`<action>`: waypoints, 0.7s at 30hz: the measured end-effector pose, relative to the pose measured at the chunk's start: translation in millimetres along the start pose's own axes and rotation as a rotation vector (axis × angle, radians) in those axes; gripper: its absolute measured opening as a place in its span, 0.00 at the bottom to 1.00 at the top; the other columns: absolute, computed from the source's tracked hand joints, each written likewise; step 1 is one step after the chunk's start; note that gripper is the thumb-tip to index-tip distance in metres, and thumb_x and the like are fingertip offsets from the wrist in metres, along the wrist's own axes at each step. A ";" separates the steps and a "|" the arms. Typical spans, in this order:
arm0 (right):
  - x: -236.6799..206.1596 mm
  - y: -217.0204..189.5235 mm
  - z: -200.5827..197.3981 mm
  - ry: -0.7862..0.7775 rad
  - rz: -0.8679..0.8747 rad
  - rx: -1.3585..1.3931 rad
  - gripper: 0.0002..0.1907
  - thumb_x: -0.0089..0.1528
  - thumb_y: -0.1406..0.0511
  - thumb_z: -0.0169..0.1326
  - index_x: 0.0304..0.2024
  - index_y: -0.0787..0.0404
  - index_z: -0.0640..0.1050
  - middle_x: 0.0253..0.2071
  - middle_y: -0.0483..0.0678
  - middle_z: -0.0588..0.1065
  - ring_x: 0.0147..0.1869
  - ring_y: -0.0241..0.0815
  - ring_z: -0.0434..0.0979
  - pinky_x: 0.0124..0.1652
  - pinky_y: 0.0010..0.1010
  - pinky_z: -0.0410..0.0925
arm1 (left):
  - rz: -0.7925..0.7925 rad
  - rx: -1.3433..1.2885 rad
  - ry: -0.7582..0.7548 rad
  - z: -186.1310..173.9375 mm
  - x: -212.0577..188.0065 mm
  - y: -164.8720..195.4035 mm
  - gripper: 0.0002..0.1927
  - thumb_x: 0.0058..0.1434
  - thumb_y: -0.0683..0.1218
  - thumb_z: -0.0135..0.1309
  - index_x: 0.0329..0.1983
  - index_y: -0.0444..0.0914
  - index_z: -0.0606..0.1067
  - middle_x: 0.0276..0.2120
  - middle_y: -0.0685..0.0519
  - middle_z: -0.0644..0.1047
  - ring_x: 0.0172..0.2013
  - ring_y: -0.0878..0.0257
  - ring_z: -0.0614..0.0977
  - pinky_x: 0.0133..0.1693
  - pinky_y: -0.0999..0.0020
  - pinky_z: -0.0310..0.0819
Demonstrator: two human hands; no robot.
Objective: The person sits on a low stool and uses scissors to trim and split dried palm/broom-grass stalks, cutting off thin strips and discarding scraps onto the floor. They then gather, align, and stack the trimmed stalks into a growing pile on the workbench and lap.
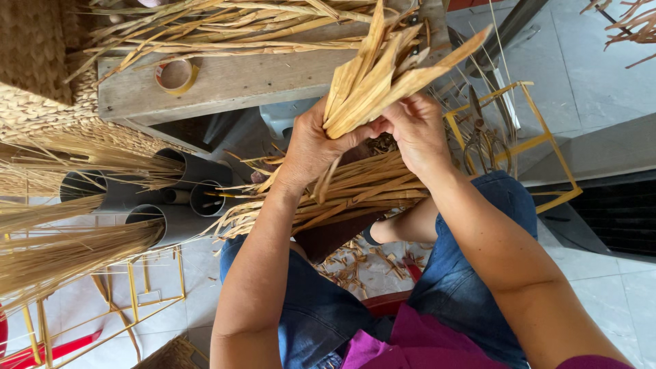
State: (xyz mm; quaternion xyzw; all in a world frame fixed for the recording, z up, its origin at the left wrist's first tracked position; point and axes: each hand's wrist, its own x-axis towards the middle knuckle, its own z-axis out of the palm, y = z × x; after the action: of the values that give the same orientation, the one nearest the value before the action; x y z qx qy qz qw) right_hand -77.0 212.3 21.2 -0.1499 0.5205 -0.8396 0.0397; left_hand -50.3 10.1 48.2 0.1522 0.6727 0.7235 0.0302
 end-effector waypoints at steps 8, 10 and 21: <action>5.2 -21.6 -21.9 0.158 0.006 -0.004 0.17 0.75 0.56 0.49 0.40 0.61 0.77 0.38 0.50 0.79 0.31 0.35 0.78 0.29 0.26 0.69 | -0.032 -0.323 0.119 -31.7 4.3 -12.7 0.18 0.60 0.38 0.63 0.54 0.37 0.77 0.47 0.55 0.84 0.48 0.64 0.86 0.54 0.69 0.83; 12.3 -41.5 -33.3 0.258 -0.043 -0.021 0.18 0.75 0.56 0.48 0.38 0.60 0.76 0.35 0.50 0.78 0.29 0.34 0.75 0.27 0.25 0.67 | -0.045 -0.218 0.210 -48.1 2.0 -6.9 0.13 0.63 0.37 0.63 0.50 0.34 0.78 0.42 0.49 0.84 0.41 0.62 0.85 0.44 0.67 0.84; -16.6 -18.3 20.7 -0.075 0.078 -0.359 0.12 0.76 0.64 0.46 0.48 0.66 0.77 0.35 0.45 0.75 0.31 0.29 0.72 0.32 0.20 0.69 | -0.050 -0.152 0.017 -25.8 -0.8 -10.9 0.15 0.66 0.41 0.62 0.54 0.33 0.77 0.45 0.52 0.83 0.44 0.65 0.83 0.49 0.68 0.81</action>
State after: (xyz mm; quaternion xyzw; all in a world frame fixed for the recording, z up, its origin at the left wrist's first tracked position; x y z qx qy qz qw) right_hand -53.5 206.5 42.6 -0.1657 0.6656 -0.7248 0.0643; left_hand -58.0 -13.9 36.1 0.1267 0.6197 0.7726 0.0540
